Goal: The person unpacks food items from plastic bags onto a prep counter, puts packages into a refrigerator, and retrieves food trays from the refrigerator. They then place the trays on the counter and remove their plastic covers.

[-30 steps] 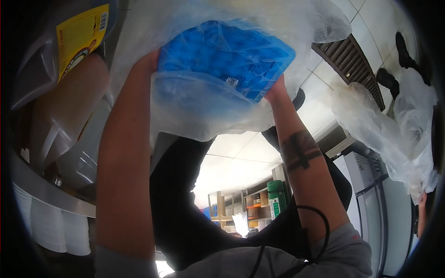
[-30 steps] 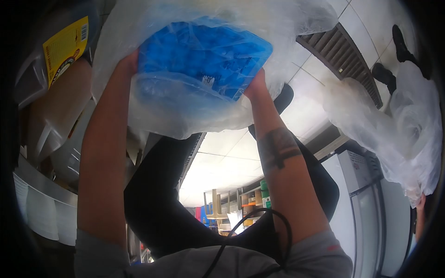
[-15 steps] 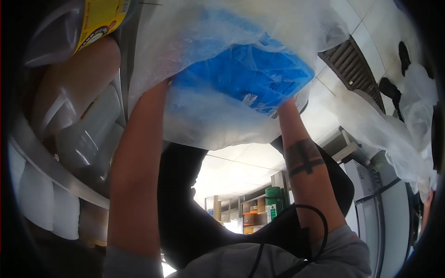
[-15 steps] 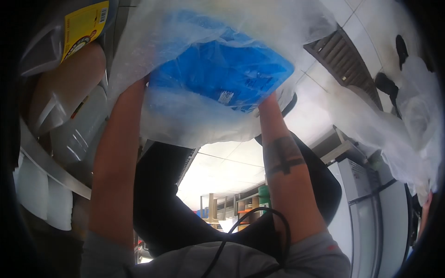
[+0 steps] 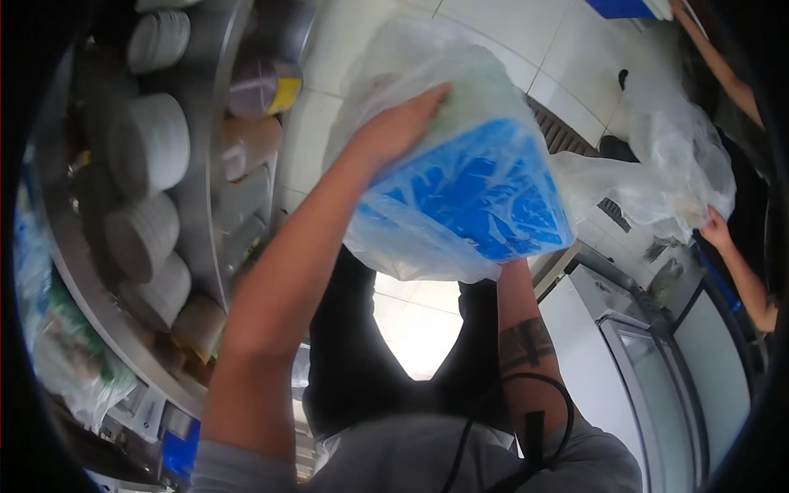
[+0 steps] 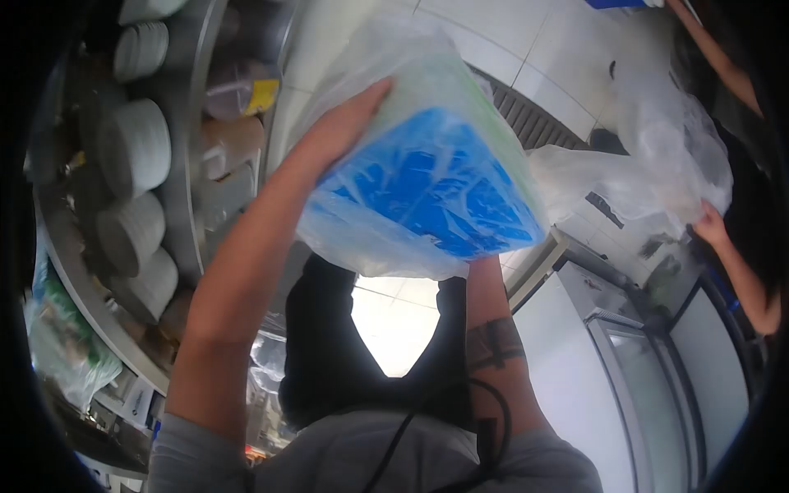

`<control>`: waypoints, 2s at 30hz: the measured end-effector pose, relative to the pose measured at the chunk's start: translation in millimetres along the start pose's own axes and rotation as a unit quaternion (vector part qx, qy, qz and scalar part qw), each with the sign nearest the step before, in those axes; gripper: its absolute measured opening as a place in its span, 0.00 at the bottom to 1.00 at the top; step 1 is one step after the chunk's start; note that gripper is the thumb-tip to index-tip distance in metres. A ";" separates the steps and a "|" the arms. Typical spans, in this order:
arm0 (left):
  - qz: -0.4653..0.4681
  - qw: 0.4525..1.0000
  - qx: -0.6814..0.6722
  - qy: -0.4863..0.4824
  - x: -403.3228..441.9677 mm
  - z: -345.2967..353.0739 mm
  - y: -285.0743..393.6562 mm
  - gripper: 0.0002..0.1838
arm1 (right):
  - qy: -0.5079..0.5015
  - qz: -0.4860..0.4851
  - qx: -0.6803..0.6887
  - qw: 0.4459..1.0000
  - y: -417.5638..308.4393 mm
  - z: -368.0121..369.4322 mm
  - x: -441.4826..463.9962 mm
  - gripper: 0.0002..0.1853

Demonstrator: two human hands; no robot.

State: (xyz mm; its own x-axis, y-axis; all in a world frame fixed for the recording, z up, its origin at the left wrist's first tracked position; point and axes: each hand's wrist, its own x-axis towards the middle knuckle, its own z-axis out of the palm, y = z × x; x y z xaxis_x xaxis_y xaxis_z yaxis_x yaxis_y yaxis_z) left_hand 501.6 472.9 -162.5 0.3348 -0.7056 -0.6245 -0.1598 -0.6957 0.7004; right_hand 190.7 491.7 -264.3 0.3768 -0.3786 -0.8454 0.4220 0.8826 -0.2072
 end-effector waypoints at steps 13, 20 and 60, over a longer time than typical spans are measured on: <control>0.215 0.906 0.362 -0.046 -146.4 23.5 361.4 0.57 | -0.125 0.004 0.055 0.991 -81.2 105.4 -145.8 0.27; 0.265 0.900 0.346 -0.018 -241.2 -38.6 442.7 0.63 | -0.191 -0.029 0.013 0.981 -155.2 172.8 -255.9 0.27; 0.017 0.929 -0.356 -0.096 -120.1 -672.8 188.4 0.34 | -0.313 0.027 -0.089 0.945 14.4 741.2 -190.2 0.28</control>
State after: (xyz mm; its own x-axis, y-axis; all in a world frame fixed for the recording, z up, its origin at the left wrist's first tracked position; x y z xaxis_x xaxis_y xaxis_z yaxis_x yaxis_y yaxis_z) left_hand 1056.1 517.3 277.0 0.1572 -0.7842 -0.6002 0.5110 -0.4555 0.7290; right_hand 736.3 369.9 258.5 0.8317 -0.3732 -0.4110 0.2638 0.9171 -0.2989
